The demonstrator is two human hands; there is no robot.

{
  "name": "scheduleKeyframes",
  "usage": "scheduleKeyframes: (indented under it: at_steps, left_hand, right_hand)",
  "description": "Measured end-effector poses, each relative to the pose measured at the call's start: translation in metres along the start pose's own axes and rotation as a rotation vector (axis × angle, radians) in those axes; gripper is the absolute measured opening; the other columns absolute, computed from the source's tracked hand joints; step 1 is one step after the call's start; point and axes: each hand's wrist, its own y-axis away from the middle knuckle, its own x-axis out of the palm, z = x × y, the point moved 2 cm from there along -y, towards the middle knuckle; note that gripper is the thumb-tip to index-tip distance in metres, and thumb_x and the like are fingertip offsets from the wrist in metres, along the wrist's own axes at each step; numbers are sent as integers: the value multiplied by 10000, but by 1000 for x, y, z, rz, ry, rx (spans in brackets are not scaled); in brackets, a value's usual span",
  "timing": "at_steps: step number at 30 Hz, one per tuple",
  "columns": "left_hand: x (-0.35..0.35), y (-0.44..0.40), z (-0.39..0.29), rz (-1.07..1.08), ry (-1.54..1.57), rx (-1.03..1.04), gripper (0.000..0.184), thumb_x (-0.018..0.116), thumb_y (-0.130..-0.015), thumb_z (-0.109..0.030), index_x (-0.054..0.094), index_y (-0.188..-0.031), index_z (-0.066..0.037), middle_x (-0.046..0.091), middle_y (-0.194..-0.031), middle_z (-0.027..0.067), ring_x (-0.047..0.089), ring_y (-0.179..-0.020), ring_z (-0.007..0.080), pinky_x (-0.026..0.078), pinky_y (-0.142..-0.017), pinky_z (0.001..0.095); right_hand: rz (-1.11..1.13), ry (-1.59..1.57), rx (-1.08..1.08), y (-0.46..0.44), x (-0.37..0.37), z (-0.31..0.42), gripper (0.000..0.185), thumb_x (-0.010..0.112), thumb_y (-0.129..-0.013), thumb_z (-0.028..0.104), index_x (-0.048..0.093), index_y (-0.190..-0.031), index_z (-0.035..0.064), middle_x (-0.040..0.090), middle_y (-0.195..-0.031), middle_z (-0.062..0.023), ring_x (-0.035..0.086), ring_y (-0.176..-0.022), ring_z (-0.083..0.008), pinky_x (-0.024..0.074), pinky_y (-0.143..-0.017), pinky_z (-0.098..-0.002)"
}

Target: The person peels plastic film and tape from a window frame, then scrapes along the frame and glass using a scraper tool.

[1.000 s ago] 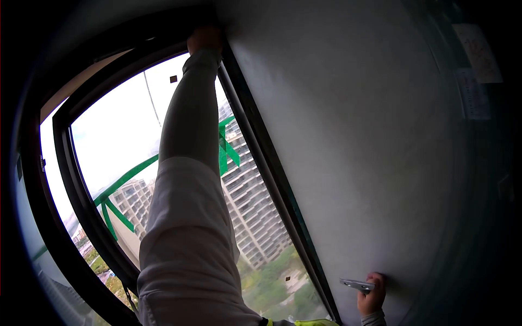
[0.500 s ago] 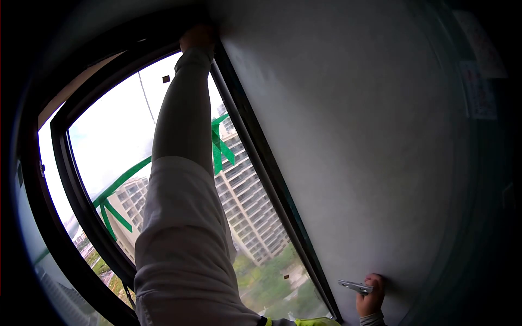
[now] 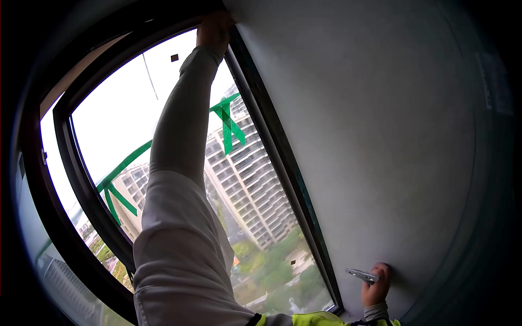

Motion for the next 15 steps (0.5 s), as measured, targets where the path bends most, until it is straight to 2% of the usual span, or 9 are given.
scheduleKeyframes:
  at_steps: [2, 3, 6, 8, 10, 12, 14, 15]
  left_hand:
    - [-16, 25, -32, 166, -87, 42, 168, 470, -880, -189, 584, -983, -120, 633, -907, 132, 602, -875, 336, 494, -773, 388]
    - [-28, 36, -63, 308, -275, -32, 164, 466, -886, -146, 531, -1035, -124, 626, -893, 156, 598, -866, 348, 489, -748, 382]
    - [-40, 65, -97, 242, -227, 60, 125, 491, -893, -183, 516, -998, -120, 626, -801, 154, 613, -764, 341, 495, -670, 364]
    - [-39, 83, -115, 250, -49, 8, 106, 508, -887, -173, 507, -975, -113, 622, -762, 151, 615, -722, 341, 498, -628, 368]
    - [-48, 104, -161, 244, -213, 17, 106, 517, -876, -156, 484, -959, -98, 622, -765, 163, 613, -720, 348, 497, -602, 383]
    - [-58, 123, -195, 269, -255, 7, 61, 514, -886, -111, 514, -923, -62, 629, -758, 113, 618, -659, 305, 488, -579, 338]
    - [-63, 144, -211, 248, -178, -1, 83, 530, -875, -114, 497, -929, -59, 628, -773, 138, 625, -670, 314, 492, -577, 351]
    - [-69, 154, -219, 259, -158, -103, 77, 522, -877, -109, 489, -927, -60, 633, -791, 138, 628, -689, 308, 495, -578, 354]
  right_hand:
    - [-6, 9, -4, -1, -2, 4, 201, 582, -719, 29, 422, -841, 24, 503, -925, -191, 518, -818, -383, 440, -691, -445]
    - [-12, 18, -8, -2, -3, 6, 199, 573, -718, 21, 425, -851, 18, 499, -934, -193, 517, -828, -385, 441, -701, -445]
    - [-45, 25, -44, 1, 1, 3, 202, 565, -714, 9, 431, -865, 4, 493, -951, -197, 516, -850, -384, 444, -727, -442]
    - [-43, 38, -41, 3, 1, 5, 211, 563, -706, -1, 432, -871, -5, 494, -959, -196, 514, -872, -388, 442, -754, -439]
    - [-61, 41, -8, 4, 3, 4, 217, 552, -706, -8, 432, -887, -7, 493, -967, -198, 512, -887, -391, 437, -767, -444]
    - [-68, 75, -39, 14, 8, -5, 214, 549, -702, -18, 430, -879, -1, 493, -978, -201, 507, -908, -392, 430, -781, -450]
    - [-83, 38, -66, 20, 8, -2, 206, 560, -698, -19, 427, -853, 8, 490, -964, -198, 503, -899, -391, 428, -773, -454]
    - [-38, 7, -35, 22, 7, -1, 212, 575, -694, -16, 421, -836, 12, 490, -924, -194, 498, -885, -390, 426, -756, -455]
